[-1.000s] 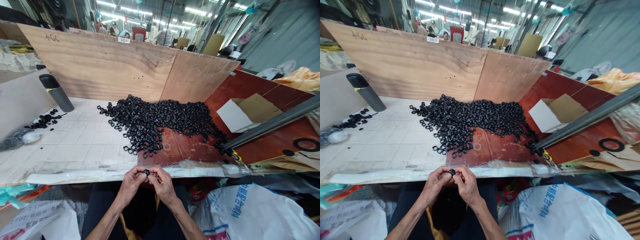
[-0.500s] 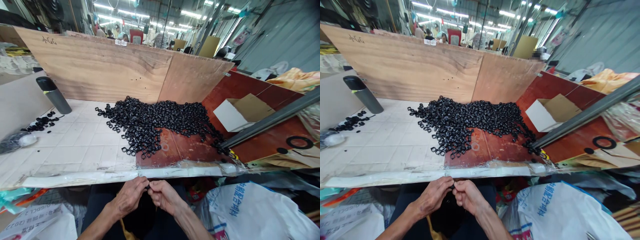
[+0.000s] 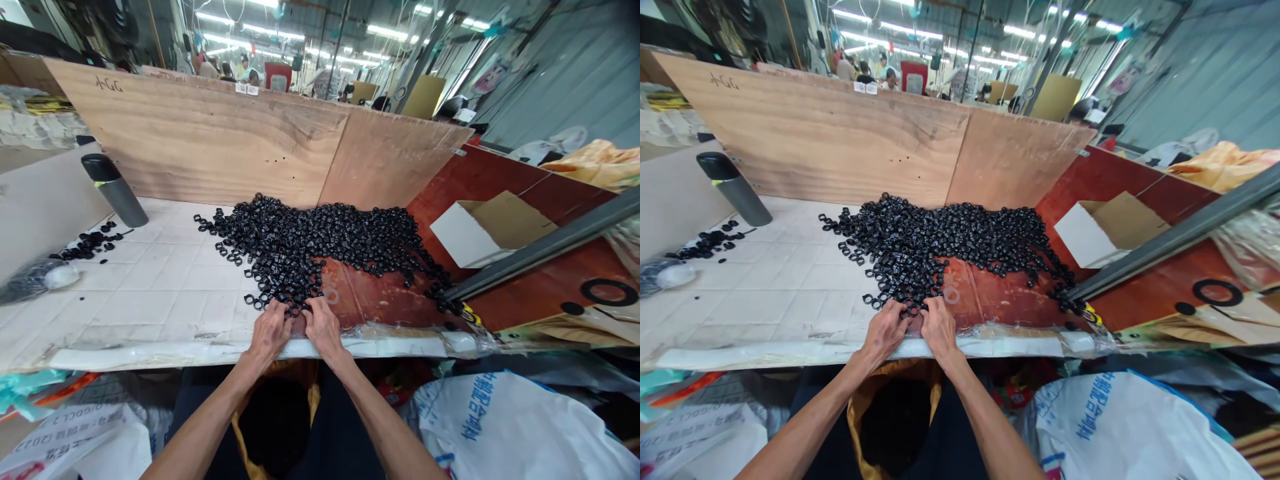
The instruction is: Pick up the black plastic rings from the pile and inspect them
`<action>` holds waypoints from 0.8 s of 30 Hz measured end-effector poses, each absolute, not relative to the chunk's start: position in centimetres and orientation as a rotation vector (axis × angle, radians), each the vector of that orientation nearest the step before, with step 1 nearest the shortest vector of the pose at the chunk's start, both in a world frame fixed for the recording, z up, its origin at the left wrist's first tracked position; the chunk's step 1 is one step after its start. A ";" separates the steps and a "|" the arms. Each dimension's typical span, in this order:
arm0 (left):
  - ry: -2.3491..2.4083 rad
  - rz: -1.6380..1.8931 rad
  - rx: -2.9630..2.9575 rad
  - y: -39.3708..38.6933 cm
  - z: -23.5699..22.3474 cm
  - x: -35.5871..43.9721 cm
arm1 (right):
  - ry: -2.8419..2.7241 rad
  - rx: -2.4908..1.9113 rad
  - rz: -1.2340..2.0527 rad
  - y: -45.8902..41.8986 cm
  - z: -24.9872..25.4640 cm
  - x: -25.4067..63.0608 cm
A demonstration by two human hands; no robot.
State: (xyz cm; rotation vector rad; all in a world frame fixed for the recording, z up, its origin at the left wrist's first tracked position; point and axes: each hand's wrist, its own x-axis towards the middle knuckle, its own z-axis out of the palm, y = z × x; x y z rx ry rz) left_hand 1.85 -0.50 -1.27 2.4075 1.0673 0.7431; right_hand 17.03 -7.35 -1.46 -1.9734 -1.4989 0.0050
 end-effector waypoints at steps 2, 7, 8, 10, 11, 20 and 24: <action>1.050 0.763 2.400 -0.6 -1.4 1.6 | -1.511 -1.985 0.015 -7.5 -1.5 16.9; 1.020 0.891 2.241 -0.7 -1.1 0.8 | -1.396 -1.779 0.143 -7.8 -0.7 16.6; 1.015 0.902 2.209 -0.7 -1.0 0.7 | -1.344 -1.695 0.197 -7.9 -0.5 16.4; 1.000 0.906 2.154 -0.7 -1.1 0.7 | -1.288 -1.546 0.311 -8.0 -0.2 15.9; 0.993 0.902 2.121 -0.7 -1.1 0.7 | -1.291 -1.495 0.356 -8.1 -0.1 15.7; 0.799 0.870 1.704 -0.5 -1.1 0.4 | -1.320 -1.411 0.484 -8.6 -0.6 15.5; 0.717 0.843 1.494 -0.6 -1.0 0.2 | -1.212 -1.382 0.558 -8.7 -0.1 15.3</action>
